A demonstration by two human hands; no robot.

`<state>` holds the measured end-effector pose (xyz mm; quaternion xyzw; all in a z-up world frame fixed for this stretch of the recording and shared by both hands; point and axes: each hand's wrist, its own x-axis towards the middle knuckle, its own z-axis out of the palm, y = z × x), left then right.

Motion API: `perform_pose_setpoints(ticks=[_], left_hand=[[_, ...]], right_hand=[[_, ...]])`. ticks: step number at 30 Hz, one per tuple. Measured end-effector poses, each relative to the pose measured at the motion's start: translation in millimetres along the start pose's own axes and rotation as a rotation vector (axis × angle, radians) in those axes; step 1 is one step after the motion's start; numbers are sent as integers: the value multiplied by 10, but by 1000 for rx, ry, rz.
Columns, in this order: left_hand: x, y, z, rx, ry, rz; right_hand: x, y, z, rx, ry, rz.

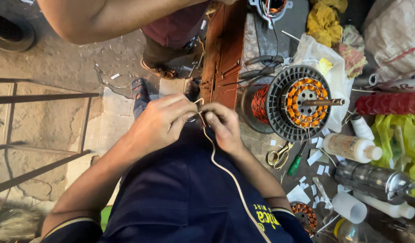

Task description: The person works on a motor stator, stripping wire insulation with shears, twisting wires together, and inserting white insulating tubes into the stator slots. A coworker works on a similar component nearby.

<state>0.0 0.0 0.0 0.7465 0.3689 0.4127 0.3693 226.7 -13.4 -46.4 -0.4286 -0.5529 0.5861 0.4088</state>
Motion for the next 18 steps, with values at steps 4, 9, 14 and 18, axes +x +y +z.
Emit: perform_pose_setpoints(ticks=[4, 9, 14, 18], left_hand=[[27, -12, 7, -60, 57, -49], [32, -13, 52, -83, 29, -26], [8, -41, 74, 179, 43, 172], [27, -53, 91, 200, 133, 264]], right_hand=[[141, -191, 11, -784, 102, -748], [217, -217, 46, -964, 149, -973], [99, 15, 83, -124, 17, -134], [-5, 120, 24, 429, -74, 262]])
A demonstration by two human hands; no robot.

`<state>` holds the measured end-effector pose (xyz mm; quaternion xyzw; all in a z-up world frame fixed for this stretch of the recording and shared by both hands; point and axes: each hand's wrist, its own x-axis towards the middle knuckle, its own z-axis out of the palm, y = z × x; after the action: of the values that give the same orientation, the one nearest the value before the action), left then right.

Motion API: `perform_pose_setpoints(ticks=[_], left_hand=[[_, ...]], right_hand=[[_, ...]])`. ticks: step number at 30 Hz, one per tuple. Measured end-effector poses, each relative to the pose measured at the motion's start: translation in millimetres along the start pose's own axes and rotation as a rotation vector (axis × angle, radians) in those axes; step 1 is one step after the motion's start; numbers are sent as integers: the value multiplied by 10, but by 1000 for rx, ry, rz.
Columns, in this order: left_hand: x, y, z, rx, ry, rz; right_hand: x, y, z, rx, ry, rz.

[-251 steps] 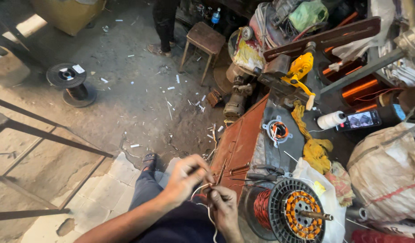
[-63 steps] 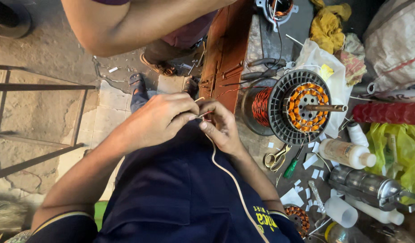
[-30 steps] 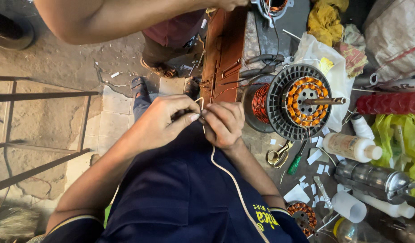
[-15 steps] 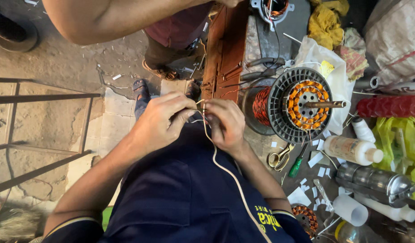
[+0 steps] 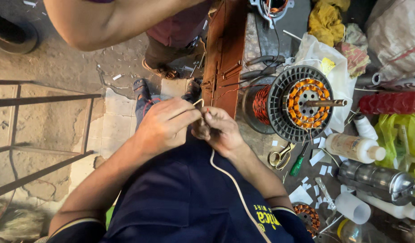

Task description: The person works on a motor stator, stripping wire insulation with shears, twisting wires together, and inserting white insulating tubes into the stator slots. A coworker works on a similar component nearby.

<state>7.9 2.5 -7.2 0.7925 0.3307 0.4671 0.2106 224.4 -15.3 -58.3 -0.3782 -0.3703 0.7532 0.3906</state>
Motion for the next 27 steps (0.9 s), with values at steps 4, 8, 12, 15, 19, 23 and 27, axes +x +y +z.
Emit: perform_pose_setpoints(ticks=[4, 8, 12, 15, 19, 23, 27], left_hand=[[-6, 28, -18, -159, 15, -208], [0, 70, 14, -216, 31, -284], [13, 66, 54, -103, 29, -212], [5, 32, 30, 3, 28, -60], [-2, 3, -20, 104, 7, 126], [28, 28, -3, 24, 71, 39], [37, 64, -7, -182, 78, -223]], right_hand=[[-12, -77, 34, -572, 207, -489], [57, -211, 147, -1164, 280, -1040], [104, -244, 183, -1381, 276, -1204], [85, -137, 184, -981, 237, -866], [-26, -23, 145, -30, 19, -42], [-63, -182, 132, -68, 28, -107], [-14, -447, 208, -887, 101, -934]])
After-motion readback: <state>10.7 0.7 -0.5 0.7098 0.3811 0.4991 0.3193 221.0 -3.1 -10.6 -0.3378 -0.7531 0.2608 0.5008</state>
